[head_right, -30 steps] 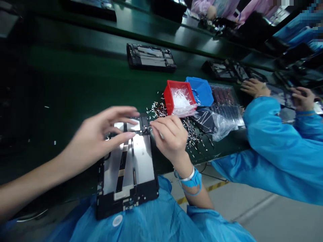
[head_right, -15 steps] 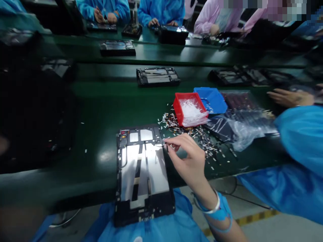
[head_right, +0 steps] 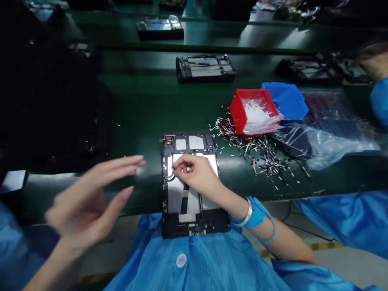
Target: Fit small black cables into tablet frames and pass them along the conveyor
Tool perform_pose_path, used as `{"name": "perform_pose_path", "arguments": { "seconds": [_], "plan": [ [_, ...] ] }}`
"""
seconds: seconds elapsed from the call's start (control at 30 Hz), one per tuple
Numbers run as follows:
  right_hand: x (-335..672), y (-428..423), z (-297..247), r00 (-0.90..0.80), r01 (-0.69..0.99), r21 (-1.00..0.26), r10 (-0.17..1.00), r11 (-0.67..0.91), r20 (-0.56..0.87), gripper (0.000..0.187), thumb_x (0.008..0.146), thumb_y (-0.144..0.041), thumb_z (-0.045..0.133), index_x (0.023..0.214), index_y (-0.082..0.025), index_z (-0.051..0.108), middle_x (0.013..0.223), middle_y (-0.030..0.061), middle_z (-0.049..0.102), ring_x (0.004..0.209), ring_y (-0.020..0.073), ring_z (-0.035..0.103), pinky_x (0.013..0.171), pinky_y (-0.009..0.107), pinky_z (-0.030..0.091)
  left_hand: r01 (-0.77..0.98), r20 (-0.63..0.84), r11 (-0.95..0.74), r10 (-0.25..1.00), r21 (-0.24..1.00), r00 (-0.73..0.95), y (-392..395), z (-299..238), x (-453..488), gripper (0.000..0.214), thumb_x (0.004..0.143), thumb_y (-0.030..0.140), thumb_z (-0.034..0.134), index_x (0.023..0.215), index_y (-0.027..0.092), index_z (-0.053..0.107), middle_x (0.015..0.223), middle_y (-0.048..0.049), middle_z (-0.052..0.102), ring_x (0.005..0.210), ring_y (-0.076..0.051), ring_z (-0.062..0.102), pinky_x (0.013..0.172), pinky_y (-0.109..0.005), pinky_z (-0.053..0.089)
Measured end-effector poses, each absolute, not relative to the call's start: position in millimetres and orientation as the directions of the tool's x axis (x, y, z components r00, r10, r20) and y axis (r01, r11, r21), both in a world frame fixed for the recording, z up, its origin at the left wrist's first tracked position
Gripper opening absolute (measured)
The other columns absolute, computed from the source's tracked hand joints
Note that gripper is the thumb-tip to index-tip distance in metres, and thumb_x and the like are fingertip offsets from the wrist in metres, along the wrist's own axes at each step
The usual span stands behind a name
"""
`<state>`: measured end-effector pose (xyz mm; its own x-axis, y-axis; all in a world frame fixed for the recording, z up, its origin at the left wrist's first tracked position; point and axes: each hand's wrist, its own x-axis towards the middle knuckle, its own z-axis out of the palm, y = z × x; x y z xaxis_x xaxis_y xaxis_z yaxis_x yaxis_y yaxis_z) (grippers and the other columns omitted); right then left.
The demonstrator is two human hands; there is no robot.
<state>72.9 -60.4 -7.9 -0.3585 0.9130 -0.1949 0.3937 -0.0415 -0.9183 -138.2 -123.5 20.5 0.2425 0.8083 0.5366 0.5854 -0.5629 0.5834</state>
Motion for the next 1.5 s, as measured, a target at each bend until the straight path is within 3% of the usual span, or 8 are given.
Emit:
{"name": "perform_pose_path", "arguments": {
  "seconds": [0.13,0.27,0.57,0.73,0.9,1.0,1.13,1.5],
  "plan": [
    [68,-58,-6,-0.364,0.440,-0.898,0.911,-0.017,-0.195,0.007,0.072,-0.017,0.061,0.073,-0.016,0.067,0.066,0.0006,0.065,0.057,0.0092,0.053,0.051,0.022,0.039,0.666,0.503,-0.640,0.749,0.383,0.431,-130,-30,-138,0.034,0.085,0.006,0.054,0.119,0.010,0.058,0.120,-0.0176,0.065,0.109,-0.025,0.063,0.088,-0.037,0.056],
    [65,-60,-3,-0.357,0.500,-0.866,0.915,0.015,-0.190,0.009,0.073,-0.017,0.059,0.073,-0.017,0.068,0.064,-0.0003,0.063,0.054,0.0084,0.049,0.050,0.023,0.037,0.684,0.439,-0.680,0.716,0.265,0.543,-134,-52,-138,0.038,0.086,0.006,0.046,0.123,0.010,0.056,0.122,-0.0191,0.063,0.108,-0.029,0.063,0.079,-0.042,0.058],
    [66,-56,-9,-0.319,0.496,-0.868,0.925,-0.023,-0.207,0.009,0.074,-0.025,0.064,0.072,-0.017,0.067,0.064,0.0003,0.063,0.057,0.0101,0.052,0.054,0.025,0.039,0.736,0.452,-0.666,0.697,0.120,0.557,-134,-51,-136,0.044,0.081,-0.003,0.039,0.118,0.011,0.059,0.118,-0.0161,0.066,0.104,-0.027,0.064,0.076,-0.037,0.054],
    [68,-45,-10,-0.339,0.450,-0.893,0.921,-0.020,-0.191,0.009,0.072,-0.025,0.066,0.070,-0.017,0.065,0.063,-0.0007,0.061,0.058,0.0100,0.052,0.054,0.024,0.039,0.719,0.438,-0.659,0.725,0.219,0.531,-131,-50,-133,0.039,0.083,0.000,0.040,0.114,0.009,0.060,0.115,-0.0164,0.067,0.103,-0.027,0.064,0.075,-0.038,0.054],
    [71,-36,-7,-0.346,0.541,-0.840,0.903,-0.029,-0.254,0.003,0.070,-0.019,0.066,0.068,-0.016,0.066,0.057,-0.0031,0.057,0.054,0.0083,0.048,0.052,0.023,0.036,0.692,0.402,-0.638,0.763,0.338,0.506,-127,-42,-132,0.032,0.085,0.006,0.046,0.113,0.009,0.061,0.115,-0.0168,0.065,0.105,-0.028,0.062,0.078,-0.038,0.053],
    [70,-34,-5,-0.341,0.610,-0.792,0.896,-0.018,-0.283,0.003,0.070,-0.017,0.064,0.069,-0.017,0.067,0.057,-0.0030,0.058,0.054,0.0086,0.049,0.052,0.023,0.036,0.691,0.414,-0.663,0.737,0.287,0.535,-124,-39,-130,0.035,0.089,0.018,0.050,0.122,0.010,0.058,0.123,-0.0196,0.061,0.113,-0.031,0.058,0.084,-0.042,0.050],
    [69,-34,-3,-0.340,0.655,-0.756,0.902,0.022,-0.267,0.003,0.072,-0.017,0.065,0.070,-0.017,0.067,0.054,-0.0046,0.056,0.051,0.0079,0.046,0.052,0.023,0.035,0.674,0.375,-0.719,0.680,0.172,0.630,-118,-38,-128,0.041,0.095,0.032,0.042,0.127,0.012,0.057,0.130,-0.0184,0.058,0.119,-0.032,0.054,0.091,-0.043,0.044],
    [67,-34,-4,-0.361,0.714,-0.691,0.905,0.112,-0.226,0.006,0.074,-0.016,0.064,0.070,-0.018,0.067,0.051,-0.0053,0.055,0.051,0.0080,0.046,0.054,0.024,0.032,0.645,0.325,-0.753,0.647,0.130,0.690,-114,-39,-129,0.045,0.098,0.035,0.035,0.129,0.010,0.058,0.139,-0.0099,0.054,0.128,-0.030,0.048,0.098,-0.041,0.039]
  ]
}}
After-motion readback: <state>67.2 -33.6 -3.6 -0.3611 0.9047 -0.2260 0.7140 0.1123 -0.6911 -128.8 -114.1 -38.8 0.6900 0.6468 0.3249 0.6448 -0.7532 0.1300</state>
